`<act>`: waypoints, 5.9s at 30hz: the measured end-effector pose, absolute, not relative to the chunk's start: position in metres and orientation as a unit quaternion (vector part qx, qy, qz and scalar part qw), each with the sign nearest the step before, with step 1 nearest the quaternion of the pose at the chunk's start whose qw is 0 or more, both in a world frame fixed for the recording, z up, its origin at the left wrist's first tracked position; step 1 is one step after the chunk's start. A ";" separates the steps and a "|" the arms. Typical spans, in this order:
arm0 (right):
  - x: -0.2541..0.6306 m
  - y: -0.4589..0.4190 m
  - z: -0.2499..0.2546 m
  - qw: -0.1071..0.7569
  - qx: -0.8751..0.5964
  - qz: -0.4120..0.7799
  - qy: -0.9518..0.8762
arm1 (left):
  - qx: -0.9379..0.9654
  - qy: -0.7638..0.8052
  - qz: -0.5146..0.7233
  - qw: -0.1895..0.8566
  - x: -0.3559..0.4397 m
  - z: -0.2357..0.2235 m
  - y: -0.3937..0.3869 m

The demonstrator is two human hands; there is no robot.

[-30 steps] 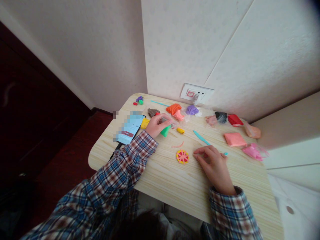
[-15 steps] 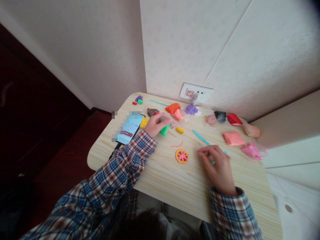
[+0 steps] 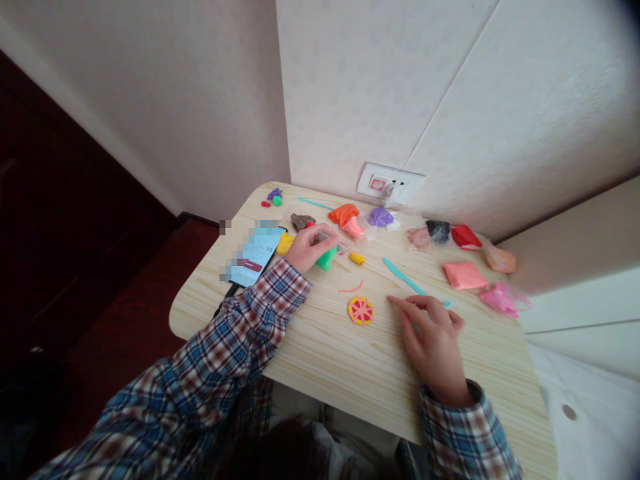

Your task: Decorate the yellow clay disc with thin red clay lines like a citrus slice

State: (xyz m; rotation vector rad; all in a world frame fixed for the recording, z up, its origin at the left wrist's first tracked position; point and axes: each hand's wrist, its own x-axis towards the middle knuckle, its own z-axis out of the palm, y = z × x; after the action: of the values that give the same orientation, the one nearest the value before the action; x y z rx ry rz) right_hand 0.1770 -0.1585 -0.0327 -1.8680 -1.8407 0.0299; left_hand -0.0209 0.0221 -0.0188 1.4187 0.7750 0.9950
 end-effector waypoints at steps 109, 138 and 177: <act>0.172 -0.134 -0.033 0.396 -0.700 0.085 -0.588 | 0.607 0.327 0.438 0.577 -0.022 -0.017 0.023; 0.162 -0.135 -0.019 0.510 -0.582 0.364 -0.518 | 0.619 0.335 0.419 0.574 -0.022 -0.013 0.019; 0.136 -0.138 -0.021 0.290 -0.553 0.142 -0.768 | 0.616 0.335 0.421 0.575 -0.021 -0.014 0.020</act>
State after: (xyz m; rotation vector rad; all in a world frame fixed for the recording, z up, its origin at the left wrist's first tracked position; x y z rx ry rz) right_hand 0.1363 -0.1380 -0.0212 -1.4738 -2.0491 0.3776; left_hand -0.0206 0.0201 -0.0139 1.4435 0.7843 0.9859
